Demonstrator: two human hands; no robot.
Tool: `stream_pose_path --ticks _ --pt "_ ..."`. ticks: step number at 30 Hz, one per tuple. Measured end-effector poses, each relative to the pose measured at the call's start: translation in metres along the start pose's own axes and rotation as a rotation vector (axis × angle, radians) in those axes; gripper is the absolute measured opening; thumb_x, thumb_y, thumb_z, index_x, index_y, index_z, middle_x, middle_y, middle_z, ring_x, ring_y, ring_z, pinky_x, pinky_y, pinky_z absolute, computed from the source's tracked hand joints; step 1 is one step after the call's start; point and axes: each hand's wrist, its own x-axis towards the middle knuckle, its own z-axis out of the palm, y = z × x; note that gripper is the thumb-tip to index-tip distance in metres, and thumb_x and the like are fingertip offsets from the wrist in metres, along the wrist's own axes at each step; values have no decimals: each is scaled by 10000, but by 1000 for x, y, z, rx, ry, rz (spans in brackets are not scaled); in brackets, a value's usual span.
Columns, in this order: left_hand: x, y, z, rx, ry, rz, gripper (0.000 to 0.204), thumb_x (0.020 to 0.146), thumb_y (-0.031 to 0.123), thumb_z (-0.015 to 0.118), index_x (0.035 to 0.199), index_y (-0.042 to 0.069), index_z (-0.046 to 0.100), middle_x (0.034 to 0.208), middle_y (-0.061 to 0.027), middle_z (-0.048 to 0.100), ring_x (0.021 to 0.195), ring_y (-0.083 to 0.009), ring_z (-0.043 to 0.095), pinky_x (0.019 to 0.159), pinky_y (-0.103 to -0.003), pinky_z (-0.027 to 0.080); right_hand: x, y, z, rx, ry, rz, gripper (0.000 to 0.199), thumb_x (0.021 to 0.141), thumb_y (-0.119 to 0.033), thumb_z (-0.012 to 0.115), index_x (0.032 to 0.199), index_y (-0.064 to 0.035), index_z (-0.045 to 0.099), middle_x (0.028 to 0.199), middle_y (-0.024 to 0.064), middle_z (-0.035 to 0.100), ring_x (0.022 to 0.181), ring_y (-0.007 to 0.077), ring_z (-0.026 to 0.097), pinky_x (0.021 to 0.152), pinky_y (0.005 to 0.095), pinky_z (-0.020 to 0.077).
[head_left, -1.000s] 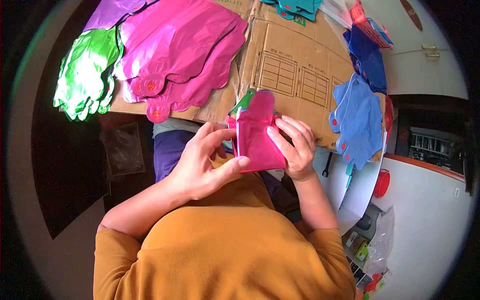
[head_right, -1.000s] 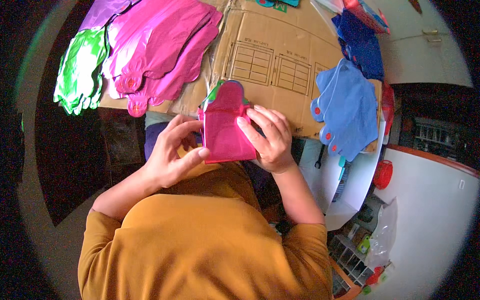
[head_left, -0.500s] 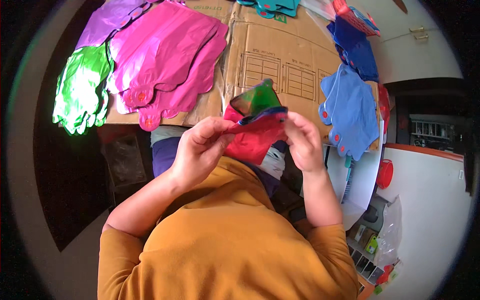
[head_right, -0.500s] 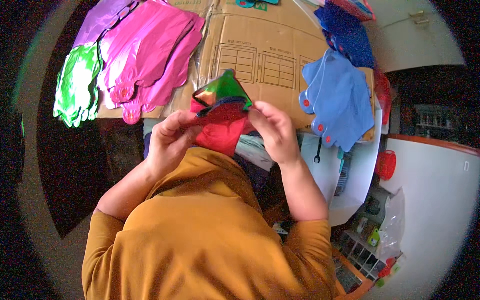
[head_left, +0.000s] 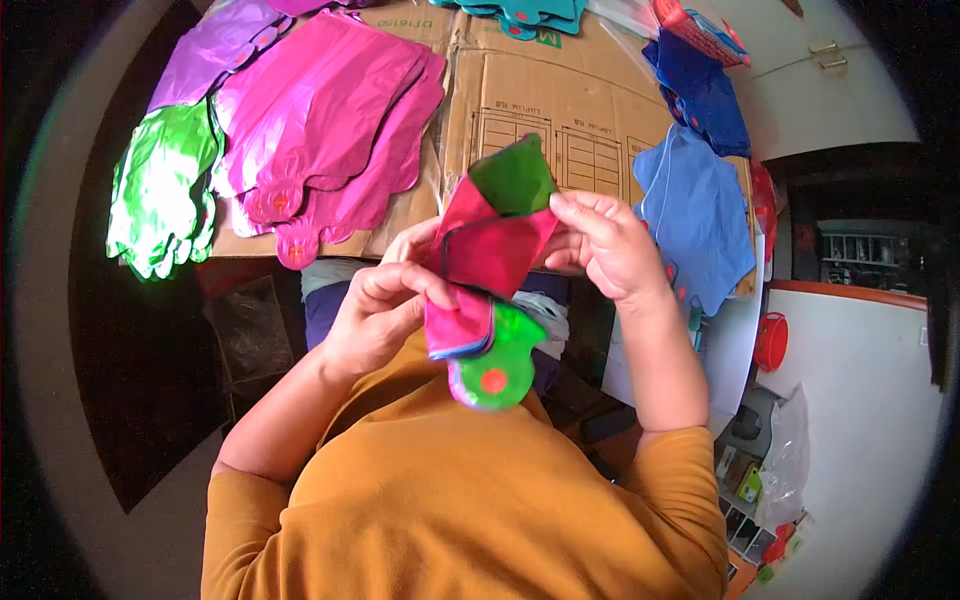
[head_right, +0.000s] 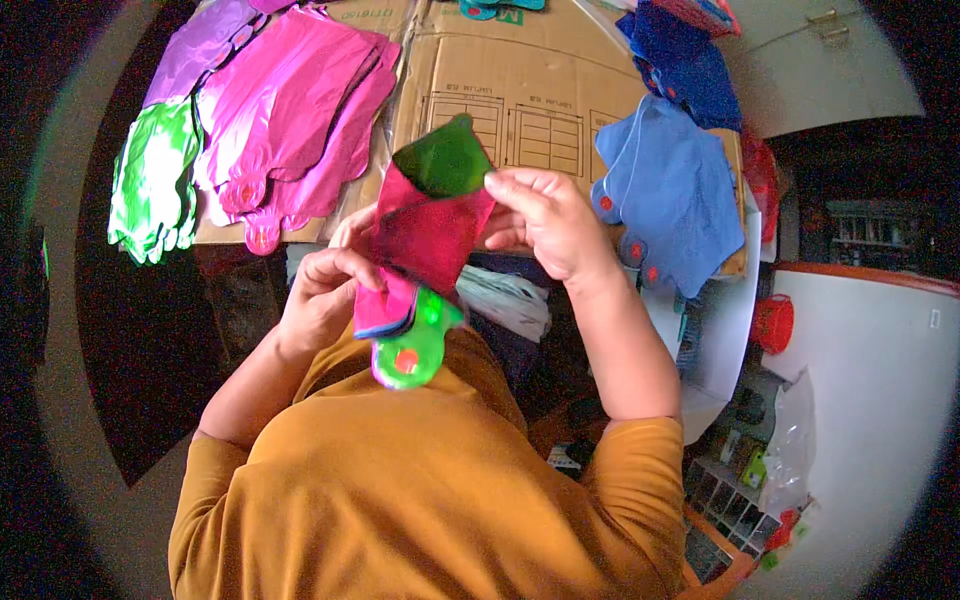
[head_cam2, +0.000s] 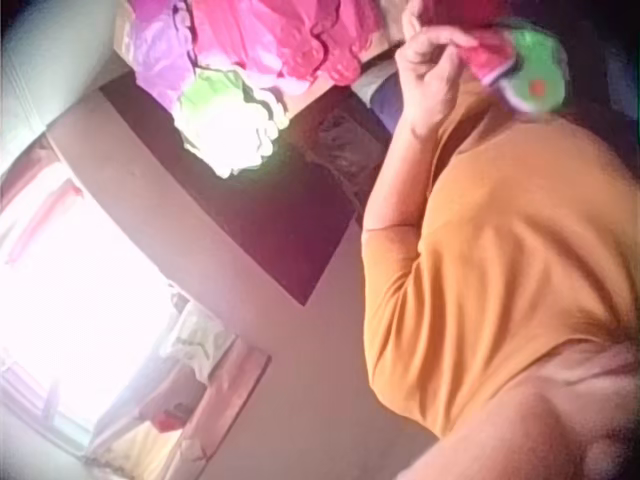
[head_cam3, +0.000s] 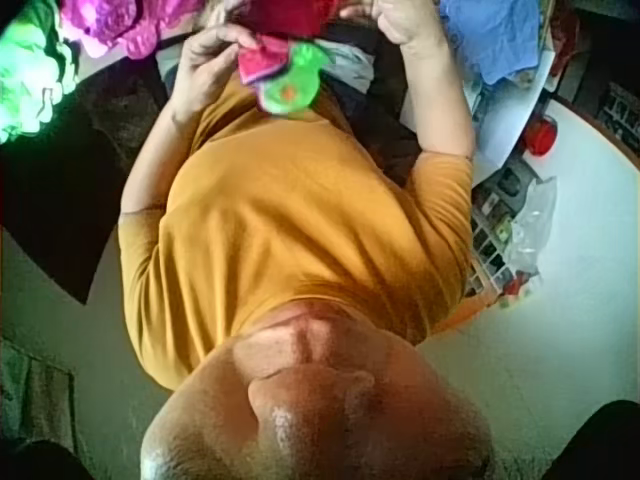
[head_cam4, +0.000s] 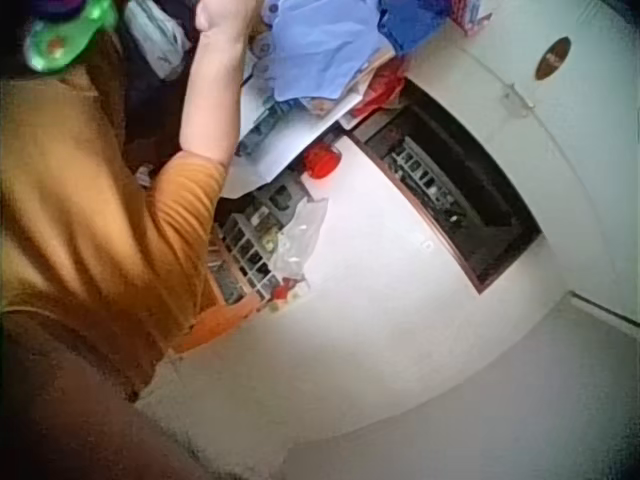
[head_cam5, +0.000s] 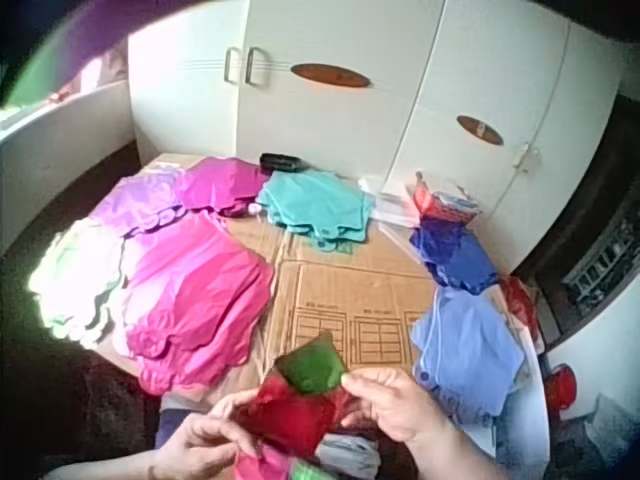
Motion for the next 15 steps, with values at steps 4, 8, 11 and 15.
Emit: stream_pose_path --ticks 4,8,11,15 --pt "-23 -3 26 -511 173 -33 293 866 74 595 1154 54 646 1563 -151 360 1448 -304 333 1181 -461 257 9 -8 -2 -83 64 -49 238 1006 -237 582 1038 -17 668 909 75 727 699 136 708 585 247 578" --pt "-45 -10 34 -866 274 -386 587 854 414 662 1341 116 524 1417 -122 529 1314 -309 489 1116 -511 361 20 -15 -4 -145 111 -42 251 1009 -258 576 1043 -22 654 921 67 712 707 132 692 597 257 578" --pt "-37 -10 33 -1051 174 -764 576 819 275 688 1329 62 526 1352 -142 577 1226 -334 572 1058 -536 435 28 -16 -8 -167 107 -5 259 1008 -264 576 1062 -21 647 922 66 709 718 136 692 601 265 583" --pt "-17 -16 42 -1172 -6 -978 557 852 148 626 1355 -38 475 1284 -227 620 1130 -353 644 1030 -514 484 38 -18 -16 -199 113 26 266 998 -275 597 1080 -28 653 938 54 710 709 120 693 600 262 585"
